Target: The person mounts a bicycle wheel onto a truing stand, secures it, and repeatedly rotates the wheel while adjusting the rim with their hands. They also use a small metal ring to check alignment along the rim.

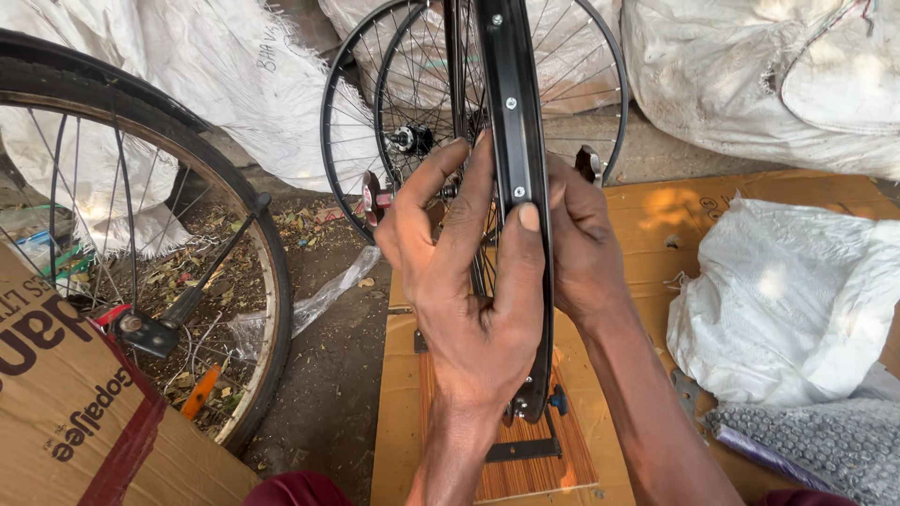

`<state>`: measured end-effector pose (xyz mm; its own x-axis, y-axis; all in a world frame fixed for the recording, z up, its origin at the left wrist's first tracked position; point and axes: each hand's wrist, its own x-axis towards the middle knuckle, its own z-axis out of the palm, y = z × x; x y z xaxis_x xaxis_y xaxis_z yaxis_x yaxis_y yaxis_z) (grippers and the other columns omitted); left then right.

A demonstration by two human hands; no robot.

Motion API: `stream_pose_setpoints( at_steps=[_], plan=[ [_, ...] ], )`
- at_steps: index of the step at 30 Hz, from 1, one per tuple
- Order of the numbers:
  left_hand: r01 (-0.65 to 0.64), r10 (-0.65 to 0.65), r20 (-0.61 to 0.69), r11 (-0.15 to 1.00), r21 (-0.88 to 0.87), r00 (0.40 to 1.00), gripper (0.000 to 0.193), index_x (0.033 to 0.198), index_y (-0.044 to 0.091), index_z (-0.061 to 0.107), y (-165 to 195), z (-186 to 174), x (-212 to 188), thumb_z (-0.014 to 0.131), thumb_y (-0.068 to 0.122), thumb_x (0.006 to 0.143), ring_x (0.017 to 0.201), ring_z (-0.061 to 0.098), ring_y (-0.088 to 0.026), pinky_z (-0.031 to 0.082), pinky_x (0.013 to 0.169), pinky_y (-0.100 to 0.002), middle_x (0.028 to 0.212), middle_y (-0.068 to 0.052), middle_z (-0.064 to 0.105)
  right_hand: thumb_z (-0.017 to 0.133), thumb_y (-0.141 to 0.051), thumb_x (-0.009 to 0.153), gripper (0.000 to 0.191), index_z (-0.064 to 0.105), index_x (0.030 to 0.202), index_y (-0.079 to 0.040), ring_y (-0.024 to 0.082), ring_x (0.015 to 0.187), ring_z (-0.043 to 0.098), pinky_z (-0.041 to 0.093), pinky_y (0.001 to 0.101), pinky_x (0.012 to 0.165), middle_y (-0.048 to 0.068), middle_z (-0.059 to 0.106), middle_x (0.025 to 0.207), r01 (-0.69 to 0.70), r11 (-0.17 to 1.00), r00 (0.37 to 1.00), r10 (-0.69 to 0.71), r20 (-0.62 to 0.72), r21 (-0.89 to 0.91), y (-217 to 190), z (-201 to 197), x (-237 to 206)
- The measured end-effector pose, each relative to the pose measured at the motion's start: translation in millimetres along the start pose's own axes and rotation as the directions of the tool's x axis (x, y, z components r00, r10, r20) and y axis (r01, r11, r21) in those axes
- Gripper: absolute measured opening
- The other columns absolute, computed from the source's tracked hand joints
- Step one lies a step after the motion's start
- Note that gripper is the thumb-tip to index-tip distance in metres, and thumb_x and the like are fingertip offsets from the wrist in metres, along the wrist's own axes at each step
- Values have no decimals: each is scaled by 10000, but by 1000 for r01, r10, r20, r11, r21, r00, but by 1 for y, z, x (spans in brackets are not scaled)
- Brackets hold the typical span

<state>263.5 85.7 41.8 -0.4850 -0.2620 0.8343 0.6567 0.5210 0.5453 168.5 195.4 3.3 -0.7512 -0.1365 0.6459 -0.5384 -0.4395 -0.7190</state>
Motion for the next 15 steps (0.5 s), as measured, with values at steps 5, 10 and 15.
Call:
stream_pose_setpoints(
  at_steps=[5,10,15],
  plan=[
    [94,-110,-46,962,-258,993,464,1445,27,607,1,7,11,674,236,1037,1323,535,-254,449,1203,-437,1393,-145,565,607,-172,1050,314,647,1343,-67,36,882,605,516,216,773,-39,681,1009,7,996,998,-13,-64,-94,-14,21,19],
    [84,-107,-78,964,-252,991,465,1444,16,578,2,10,7,689,241,1052,1229,626,-220,475,1163,-416,1308,-118,621,735,-31,918,298,645,1193,-99,45,777,578,495,217,651,-16,660,995,-15,999,999,13,34,41,-29,27,15],
    [365,-413,157,492,-790,897,587,1333,-11,650,-19,21,4,544,486,1040,1038,589,-187,493,949,-372,1104,-93,587,870,-27,898,387,497,977,-95,142,975,555,492,276,968,45,585,1132,253,792,937,-343,-61,-556,-44,39,16]
  ],
)
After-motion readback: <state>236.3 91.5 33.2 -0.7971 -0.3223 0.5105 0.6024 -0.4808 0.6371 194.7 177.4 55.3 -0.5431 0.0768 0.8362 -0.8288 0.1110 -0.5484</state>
